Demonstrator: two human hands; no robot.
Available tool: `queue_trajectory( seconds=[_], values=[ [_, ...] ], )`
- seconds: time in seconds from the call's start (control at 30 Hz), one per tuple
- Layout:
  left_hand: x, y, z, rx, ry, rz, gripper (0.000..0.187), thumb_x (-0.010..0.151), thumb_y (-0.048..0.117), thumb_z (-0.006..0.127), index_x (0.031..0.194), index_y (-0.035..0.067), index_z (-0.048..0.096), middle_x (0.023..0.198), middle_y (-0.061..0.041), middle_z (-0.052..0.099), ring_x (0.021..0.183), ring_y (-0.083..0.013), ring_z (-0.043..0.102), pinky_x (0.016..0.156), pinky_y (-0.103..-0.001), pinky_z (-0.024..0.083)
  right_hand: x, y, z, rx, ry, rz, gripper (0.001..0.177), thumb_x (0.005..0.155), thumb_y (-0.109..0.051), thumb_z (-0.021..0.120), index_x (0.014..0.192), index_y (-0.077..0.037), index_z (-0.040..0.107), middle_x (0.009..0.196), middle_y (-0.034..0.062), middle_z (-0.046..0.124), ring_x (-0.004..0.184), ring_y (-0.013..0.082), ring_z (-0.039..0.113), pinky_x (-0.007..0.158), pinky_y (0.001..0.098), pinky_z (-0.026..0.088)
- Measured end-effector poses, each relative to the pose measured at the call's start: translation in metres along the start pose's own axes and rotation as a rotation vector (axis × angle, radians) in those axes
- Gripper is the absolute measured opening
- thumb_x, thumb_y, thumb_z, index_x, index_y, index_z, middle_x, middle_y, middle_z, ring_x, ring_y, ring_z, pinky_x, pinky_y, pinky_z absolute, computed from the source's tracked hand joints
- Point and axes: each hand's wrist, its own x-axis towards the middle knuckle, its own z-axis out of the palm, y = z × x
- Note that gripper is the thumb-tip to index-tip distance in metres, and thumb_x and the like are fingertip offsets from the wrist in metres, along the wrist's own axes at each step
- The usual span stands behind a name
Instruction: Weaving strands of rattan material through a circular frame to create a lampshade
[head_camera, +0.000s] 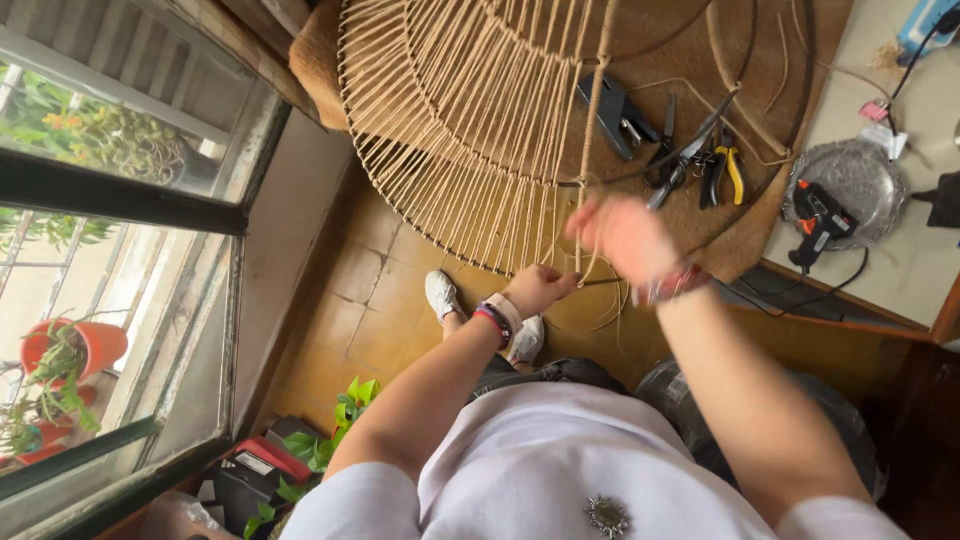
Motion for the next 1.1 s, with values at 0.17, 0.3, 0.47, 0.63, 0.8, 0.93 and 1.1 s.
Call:
queue_trajectory(
  seconds=[0.17, 0.3, 0.47, 0.63, 0.8, 0.93, 1.1],
  values=[
    [0.03, -0.04, 0.007, 0.361, 0.065, 0.019, 0.044, 0.089, 0.053, 0.061, 0.075, 0.014, 0.074, 0.068, -0.009, 0.07, 0.076, -0.0327, 0.074, 0.067, -0.04, 0.059, -0.023, -0.056, -0.033, 0.454, 0.34, -0.296, 0.028, 0.1, -0.018, 0.045, 0.076, -0.011, 0.057, 0.066, 0.0013, 0.053, 0.061, 0.0145, 0.051, 0.059, 0.0274, 0.041],
    [-0.008, 0.006, 0.007, -0.576, 0.017, -0.068, 0.051, 0.099, 0.04, 0.056, 0.055, 0.015, 0.057, 0.041, -0.001, 0.051, 0.04, -0.0135, 0.052, 0.037, -0.024, 0.036, -0.045, 0.055, 0.004, 0.154, 0.078, 0.253, 0.013, 0.084, 0.007, 0.053, 0.089, 0.0, 0.064, 0.063, 0.0227, 0.071, 0.045, 0.0263, 0.067, 0.038, 0.0338, 0.053],
    [-0.016, 0.019, -0.002, -0.957, -0.118, -0.09, 0.044, 0.1, 0.036, 0.055, 0.067, 0.007, 0.057, 0.049, 0.006, 0.021, 0.031, -0.007, 0.025, 0.026, -0.022, 0.023, -0.005, 0.096, 0.005, 0.141, -0.127, -0.118, 0.026, 0.094, -0.006, 0.048, 0.094, 0.005, 0.072, 0.094, 0.0304, 0.075, 0.085, 0.0347, 0.074, 0.081, 0.0452, 0.06],
    [0.028, -0.031, 0.012, 0.092, 0.086, 0.015, 0.058, 0.088, 0.056, 0.064, 0.055, 0.008, 0.06, 0.052, -0.016, 0.055, 0.058, -0.0372, 0.067, 0.053, -0.039, 0.048, 0.013, -0.04, -0.034, 0.782, 0.331, -0.179, 0.019, 0.087, -0.004, 0.044, 0.094, -0.004, 0.062, 0.097, 0.0229, 0.072, 0.082, 0.0281, 0.073, 0.081, 0.0373, 0.059],
    [-0.018, 0.007, 0.001, -0.284, 0.037, -0.118, 0.048, 0.098, 0.058, 0.053, 0.108, 0.019, 0.08, 0.101, -0.017, 0.076, 0.106, -0.0395, 0.07, 0.092, -0.048, 0.055, -0.016, 0.052, -0.02, 0.144, 0.214, -0.187, 0.034, 0.103, -0.008, 0.045, 0.074, 0.0, 0.061, 0.072, 0.0244, 0.064, 0.064, 0.0335, 0.07, 0.065, 0.0387, 0.058],
    [-0.034, 0.042, -0.016, -1.199, -0.132, -0.126, 0.046, 0.105, 0.044, 0.046, 0.081, 0.01, 0.066, 0.055, 0.008, 0.018, 0.036, -0.0047, 0.024, 0.031, -0.021, 0.021, -0.016, 0.132, 0.022, -0.256, -0.017, 0.361, 0.023, 0.092, -0.009, 0.054, 0.078, -0.007, 0.072, 0.079, 0.0099, 0.082, 0.069, 0.018, 0.08, 0.059, 0.0299, 0.061],
    [-0.005, 0.014, -0.017, 0.345, -0.007, -0.13, 0.048, 0.09, 0.063, 0.06, 0.102, 0.021, 0.08, 0.094, -0.014, 0.076, 0.099, -0.034, 0.075, 0.079, -0.041, 0.061, 0.029, 0.015, -0.012, 0.752, 0.245, 0.008, 0.02, 0.097, -0.017, 0.046, 0.096, -0.007, 0.064, 0.103, 0.0143, 0.073, 0.095, 0.026, 0.073, 0.081, 0.0392, 0.062]
  ],
)
